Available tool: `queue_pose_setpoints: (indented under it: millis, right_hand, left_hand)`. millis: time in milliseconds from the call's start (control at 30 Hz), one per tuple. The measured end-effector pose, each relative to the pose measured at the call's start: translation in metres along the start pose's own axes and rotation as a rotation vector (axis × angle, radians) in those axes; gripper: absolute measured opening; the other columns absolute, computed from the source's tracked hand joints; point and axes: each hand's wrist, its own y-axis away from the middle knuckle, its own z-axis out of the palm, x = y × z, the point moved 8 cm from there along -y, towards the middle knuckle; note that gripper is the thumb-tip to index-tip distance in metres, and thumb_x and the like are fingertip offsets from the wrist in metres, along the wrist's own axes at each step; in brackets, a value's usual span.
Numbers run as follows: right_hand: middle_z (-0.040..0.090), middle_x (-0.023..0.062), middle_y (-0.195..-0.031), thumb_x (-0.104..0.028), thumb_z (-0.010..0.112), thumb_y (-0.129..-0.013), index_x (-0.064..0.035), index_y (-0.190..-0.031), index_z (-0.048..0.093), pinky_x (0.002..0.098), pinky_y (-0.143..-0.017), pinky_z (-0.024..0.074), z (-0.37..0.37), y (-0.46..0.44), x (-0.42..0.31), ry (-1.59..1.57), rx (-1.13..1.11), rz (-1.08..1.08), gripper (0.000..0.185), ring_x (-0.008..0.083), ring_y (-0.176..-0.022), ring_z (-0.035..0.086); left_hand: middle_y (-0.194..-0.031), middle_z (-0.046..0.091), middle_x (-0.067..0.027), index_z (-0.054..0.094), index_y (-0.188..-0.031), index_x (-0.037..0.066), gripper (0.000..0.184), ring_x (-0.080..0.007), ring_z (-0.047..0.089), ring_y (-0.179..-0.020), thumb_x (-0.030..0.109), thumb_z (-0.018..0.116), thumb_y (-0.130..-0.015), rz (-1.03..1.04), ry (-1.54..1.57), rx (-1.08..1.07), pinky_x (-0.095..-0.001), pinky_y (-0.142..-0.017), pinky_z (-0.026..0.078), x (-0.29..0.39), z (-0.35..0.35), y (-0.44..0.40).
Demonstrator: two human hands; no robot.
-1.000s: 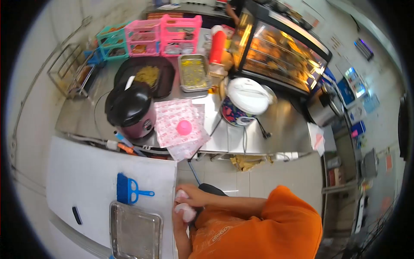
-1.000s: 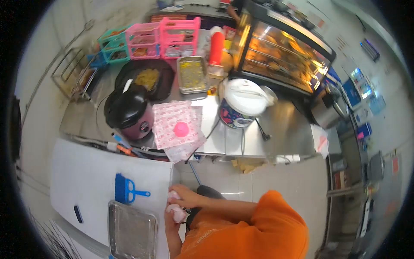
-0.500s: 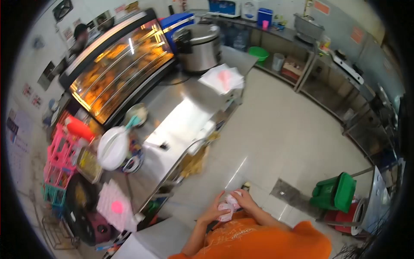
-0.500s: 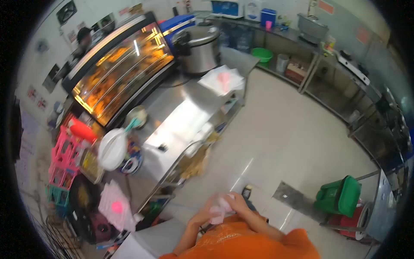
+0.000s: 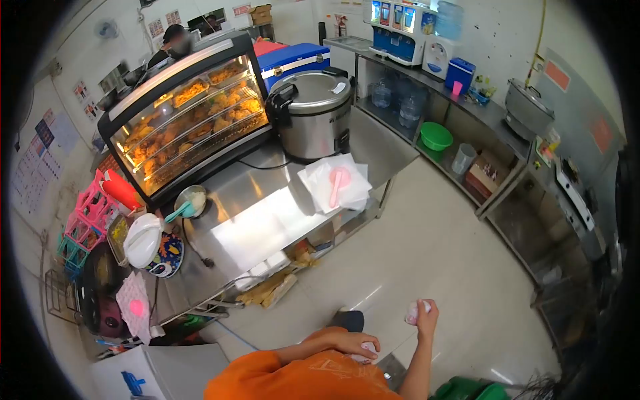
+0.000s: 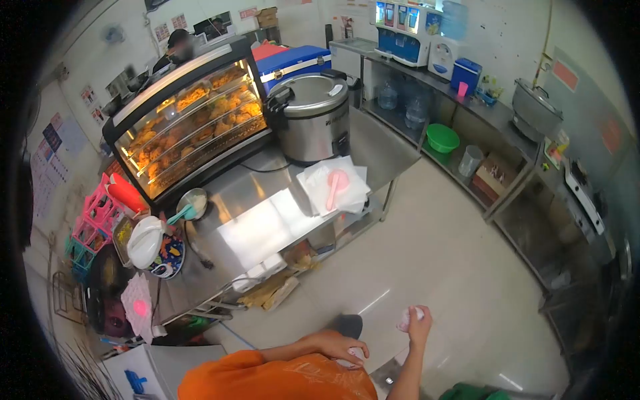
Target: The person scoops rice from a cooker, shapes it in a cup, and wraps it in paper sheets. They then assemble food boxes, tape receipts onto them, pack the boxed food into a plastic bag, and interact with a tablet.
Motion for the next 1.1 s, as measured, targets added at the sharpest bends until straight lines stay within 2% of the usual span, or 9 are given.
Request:
queue_pose_setpoints:
  millis: [133,200,267,333,633,800,933,1000,1100]
  right_hand:
    - [0.068,0.0168,-0.086,-0.031,0.076,-0.08,0.002,-0.096,0.064,0.0343,-0.071,0.0517,-0.004,-0.189,0.086,0.477,-0.114,-0.18,0.038,0.0215,-0.083,0.065]
    - [0.065,0.0293,-0.102,-0.046,0.075,-0.074,0.005,-0.115,0.061,0.0451,-0.085,0.0516,-0.045,-0.249,0.148,0.707,-0.115,-0.032,0.067,0.0416,-0.097,0.064]
    - [0.06,0.0357,-0.114,-0.054,0.068,-0.075,0.0115,-0.123,0.057,0.0457,-0.101,0.043,-0.112,-0.255,0.237,0.578,-0.022,0.438,0.081,0.0442,-0.113,0.058]
    - [0.061,0.0343,-0.115,-0.051,0.069,-0.076,0.0152,-0.121,0.056,0.0437,-0.099,0.0451,-0.19,-0.261,0.414,0.886,-0.202,0.509,0.081,0.0423,-0.111,0.06]
    - [0.063,0.0329,-0.113,-0.049,0.07,-0.076,0.0157,-0.119,0.056,0.0418,-0.095,0.0477,-0.187,-0.432,0.208,0.694,-0.235,0.794,0.079,0.0396,-0.109,0.061]
    - [0.064,0.0321,-0.111,-0.048,0.071,-0.076,0.0159,-0.119,0.056,0.0407,-0.093,0.0491,-0.194,-0.657,0.165,0.779,-0.342,0.658,0.078,0.0381,-0.108,0.062]
    - [0.064,0.0315,-0.11,-0.047,0.072,-0.076,0.0161,-0.118,0.056,0.0398,-0.091,0.0503,-0.217,-0.956,0.197,1.103,-0.536,0.234,0.078,0.037,-0.107,0.063]
    - [0.068,0.0263,-0.1,-0.042,0.067,-0.081,0.006,-0.113,0.064,0.0433,-0.088,0.0506,-0.175,-1.067,0.012,0.881,-0.265,0.143,0.058,0.031,-0.105,0.064]
    - [0.069,0.0242,-0.09,-0.035,0.073,-0.078,0.0098,-0.093,0.068,0.0391,-0.068,0.0529,-0.077,-1.224,-0.162,0.802,-0.371,-0.099,0.047,0.0261,-0.072,0.065]
  left_hand:
    - [-0.097,0.063,-0.0051,0.058,-0.118,0.014,0.042,-0.013,0.058,-0.087,0.046,0.063,-0.091,0.31,0.088,0.272,-0.0274,-0.077,0.046,-0.018,-0.106,-0.13]
    - [-0.095,0.063,-0.0052,0.062,-0.11,0.009,0.035,-0.0117,0.057,-0.089,0.039,0.066,-0.092,0.389,0.235,0.357,-0.0252,-0.075,0.047,-0.012,-0.171,-0.18]
    - [-0.092,0.063,-0.0034,0.064,-0.107,0.009,0.031,-0.0109,0.057,-0.088,0.036,0.065,-0.093,0.365,0.267,0.331,-0.0246,-0.077,0.046,0.019,-0.232,-0.217]
    - [-0.091,0.063,-0.0023,0.065,-0.104,0.008,0.028,-0.0106,0.057,-0.088,0.034,0.064,-0.093,0.348,0.281,0.276,-0.0244,-0.078,0.046,0.069,-0.287,-0.255]
    - [-0.096,0.064,0.0003,0.067,-0.107,0.01,0.03,-0.0085,0.056,-0.084,0.036,0.063,-0.093,0.228,0.22,0.191,-0.0234,-0.075,0.047,0.174,-0.544,-0.475]
    - [-0.099,0.064,-0.0001,0.067,-0.109,0.009,0.036,-0.0096,0.056,-0.087,0.041,0.061,-0.094,0.011,0.488,0.465,-0.0263,-0.077,0.047,0.198,-0.679,-0.541]
    - [-0.099,0.064,-0.0014,0.066,-0.109,0.009,0.035,-0.0108,0.056,-0.092,0.041,0.058,-0.096,0.196,0.456,0.56,-0.0276,-0.081,0.046,0.223,-0.748,-0.562]
    - [-0.099,0.064,-0.0024,0.065,-0.108,0.008,0.034,-0.0116,0.056,-0.094,0.039,0.056,-0.098,0.277,0.643,0.578,-0.0281,-0.084,0.046,0.267,-0.777,-0.549]
    - [-0.1,0.065,-0.0042,0.065,-0.105,0.006,0.031,-0.0124,0.057,-0.097,0.034,0.055,-0.099,0.261,0.678,0.695,-0.0288,-0.088,0.045,0.271,-0.852,-0.566]
